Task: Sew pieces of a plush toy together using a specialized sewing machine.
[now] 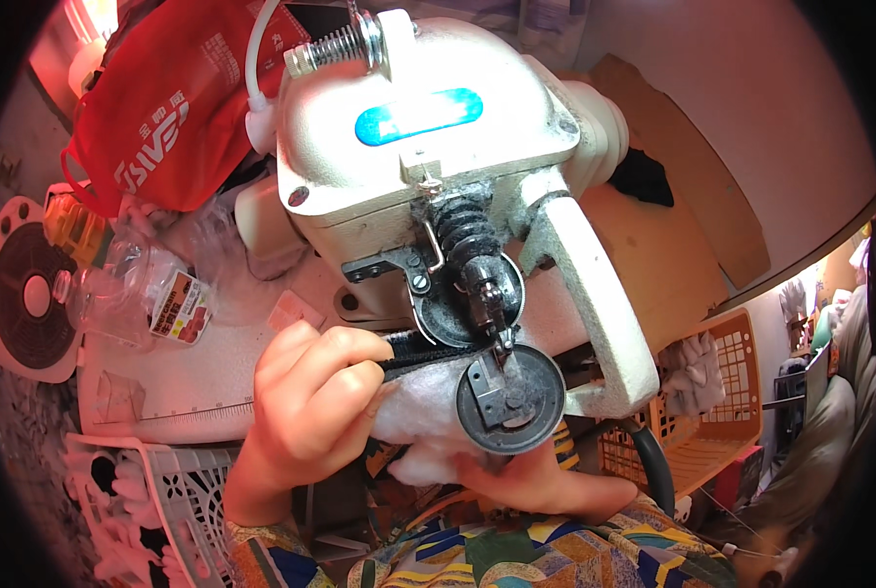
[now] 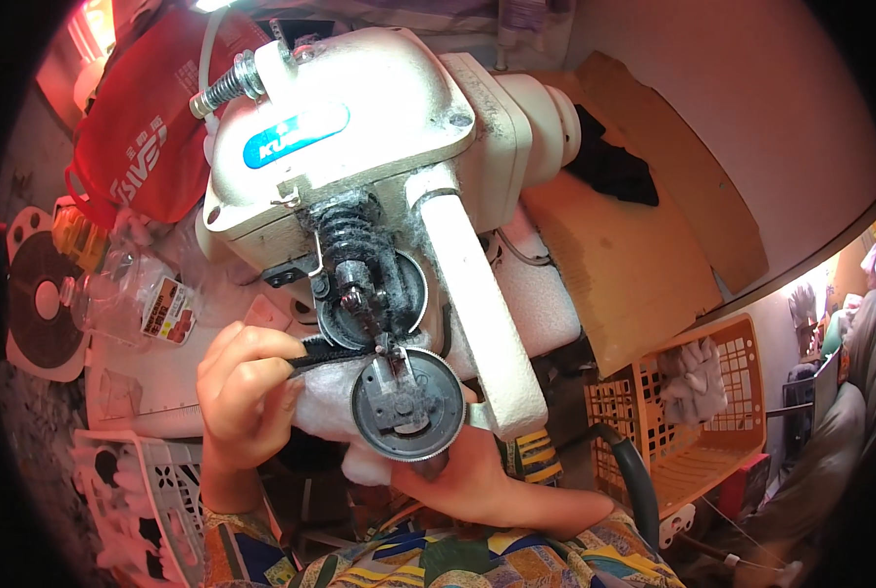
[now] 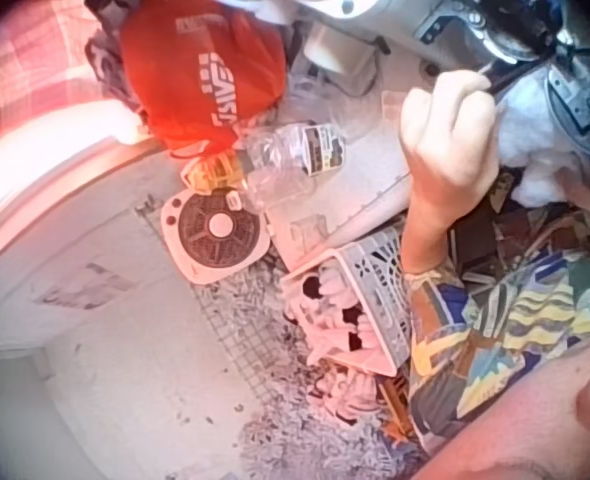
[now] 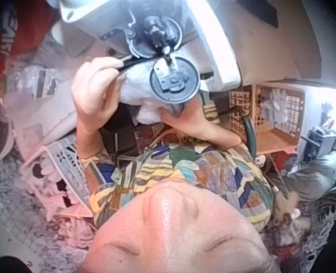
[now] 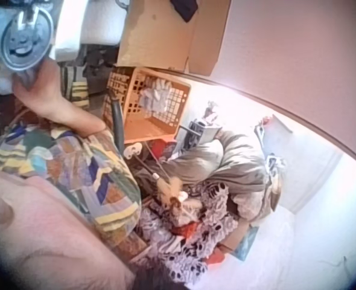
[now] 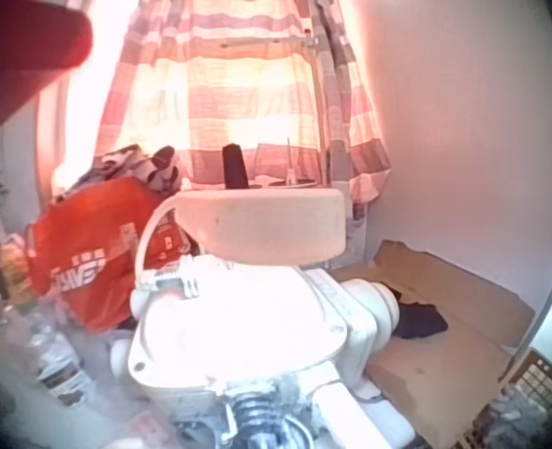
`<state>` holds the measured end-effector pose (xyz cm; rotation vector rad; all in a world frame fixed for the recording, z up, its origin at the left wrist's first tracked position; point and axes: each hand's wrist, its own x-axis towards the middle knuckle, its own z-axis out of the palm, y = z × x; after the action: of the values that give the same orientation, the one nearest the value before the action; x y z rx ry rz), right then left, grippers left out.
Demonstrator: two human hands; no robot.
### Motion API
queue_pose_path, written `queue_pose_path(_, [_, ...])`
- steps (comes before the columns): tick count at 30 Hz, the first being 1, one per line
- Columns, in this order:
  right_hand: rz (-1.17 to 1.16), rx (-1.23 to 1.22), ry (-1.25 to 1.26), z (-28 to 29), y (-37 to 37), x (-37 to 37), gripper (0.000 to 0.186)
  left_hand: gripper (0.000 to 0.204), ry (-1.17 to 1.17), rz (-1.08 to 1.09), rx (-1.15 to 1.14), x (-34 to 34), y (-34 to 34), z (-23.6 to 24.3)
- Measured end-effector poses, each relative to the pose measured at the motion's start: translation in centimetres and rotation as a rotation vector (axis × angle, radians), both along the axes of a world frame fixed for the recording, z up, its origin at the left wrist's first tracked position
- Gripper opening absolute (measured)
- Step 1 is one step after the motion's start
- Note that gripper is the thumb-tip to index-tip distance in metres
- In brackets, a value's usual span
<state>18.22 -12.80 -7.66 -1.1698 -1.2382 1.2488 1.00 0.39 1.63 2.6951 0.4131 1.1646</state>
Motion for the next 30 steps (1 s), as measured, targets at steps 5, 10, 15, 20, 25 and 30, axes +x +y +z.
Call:
queue_pose_path(5, [0.021, -0.02, -0.04, 1.1, 1.0, 0.3, 0.047, 0.026, -0.014, 0.01, 0.101, 0.2, -0.2, -0.2])
queue_pose_path(10, [0.033, -0.163, 0.123, 2.0, 1.4, 0.3, 0.052, 0.021, 0.003, 0.031, 0.208, 1.1, -0.6, -0.1])
queue_pose_path(15, [-0.167, 0.078, -0.007, 0.2, 0.6, 1.3, 0.055, 0.019, -0.003, 0.062, 0.217, 2.4, -1.1, -0.1])
queue_pose_path(20, [-0.234, 0.272, -0.121, 0.6, 0.3, 2.1, 0.061, 0.017, -0.015, 0.142, 0.154, 2.7, -2.2, 0.1])
queue_pose_path(25, [-0.188, 0.298, -0.133, 1.3, 0.6, 2.3, 0.067, 0.012, 0.142, -0.049, -0.255, 1.5, -1.6, 2.9])
queue_pose_path(30, [-0.123, 0.244, -0.099, 1.0, 0.5, 2.9, 0.071, 0.007, 0.064, -0.045, -0.473, 0.4, -0.9, 2.1])
